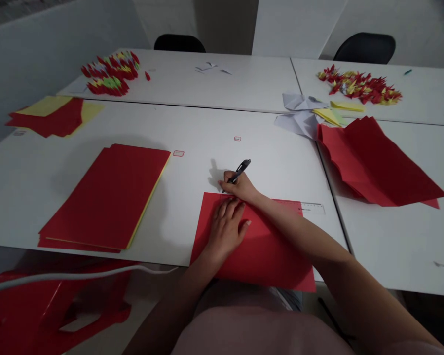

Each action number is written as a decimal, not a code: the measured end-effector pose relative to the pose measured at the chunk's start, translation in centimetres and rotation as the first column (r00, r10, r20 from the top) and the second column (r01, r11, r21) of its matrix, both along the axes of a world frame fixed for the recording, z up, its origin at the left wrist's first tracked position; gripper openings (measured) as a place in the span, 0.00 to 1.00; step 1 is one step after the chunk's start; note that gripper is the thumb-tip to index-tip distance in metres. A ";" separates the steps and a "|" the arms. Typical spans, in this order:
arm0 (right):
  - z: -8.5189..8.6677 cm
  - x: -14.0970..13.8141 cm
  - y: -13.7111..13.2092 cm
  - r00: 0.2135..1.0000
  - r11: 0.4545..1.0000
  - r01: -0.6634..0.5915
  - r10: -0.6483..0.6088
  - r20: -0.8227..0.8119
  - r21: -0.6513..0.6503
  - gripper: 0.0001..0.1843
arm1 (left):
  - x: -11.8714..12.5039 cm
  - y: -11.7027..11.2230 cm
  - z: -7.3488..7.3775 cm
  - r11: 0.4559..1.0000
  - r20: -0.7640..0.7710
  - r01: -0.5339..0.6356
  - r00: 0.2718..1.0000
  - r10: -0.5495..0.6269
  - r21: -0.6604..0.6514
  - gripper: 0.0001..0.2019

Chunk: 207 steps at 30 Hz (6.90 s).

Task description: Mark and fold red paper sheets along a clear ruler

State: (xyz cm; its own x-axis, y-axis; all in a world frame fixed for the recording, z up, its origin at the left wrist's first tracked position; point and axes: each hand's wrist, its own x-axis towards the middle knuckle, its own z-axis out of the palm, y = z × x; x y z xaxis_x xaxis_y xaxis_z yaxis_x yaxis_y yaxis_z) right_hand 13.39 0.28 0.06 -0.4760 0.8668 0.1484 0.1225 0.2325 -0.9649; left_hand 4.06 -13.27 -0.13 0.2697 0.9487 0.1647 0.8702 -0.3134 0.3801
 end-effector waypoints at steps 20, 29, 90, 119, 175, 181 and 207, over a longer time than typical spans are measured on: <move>-0.6 -0.3 -0.1 0.999 0.998 0.015 -0.017 0.037 0.054 0.16 | 0.1 -0.1 0.1 1.000 -0.006 -0.007 1.000 0.007 -0.017 0.22; -0.5 -0.2 -0.1 0.999 0.998 0.010 -0.013 0.043 0.068 0.16 | 0.1 -0.1 -0.3 1.000 -0.009 -0.003 1.000 0.003 -0.001 0.23; -0.8 19.7 -10.7 0.705 0.746 -0.120 -0.400 0.585 0.655 0.19 | -10.9 -1.8 0.3 0.998 0.065 -0.004 0.998 -0.001 0.066 0.15; 2.0 18.8 -10.7 0.684 0.807 0.398 -0.578 0.446 0.436 0.15 | -6.6 -0.6 0.2 0.969 -0.009 -0.238 0.971 0.239 0.064 0.16; 1.8 17.3 -9.7 0.666 0.837 0.193 -0.495 0.558 0.512 0.20 | -6.2 2.5 -0.3 0.967 0.220 -0.253 0.945 0.242 0.022 0.12; 0.1 24.9 -7.8 0.422 0.742 0.192 -0.654 0.629 0.643 0.18 | -6.0 3.4 0.9 0.976 0.482 -0.210 0.849 0.215 -0.065 0.12; -0.7 18.1 -8.2 0.669 0.806 -0.203 -0.301 0.680 0.556 0.23 | 2.1 8.3 2.1 0.989 0.037 0.086 0.996 -0.082 -0.120 0.17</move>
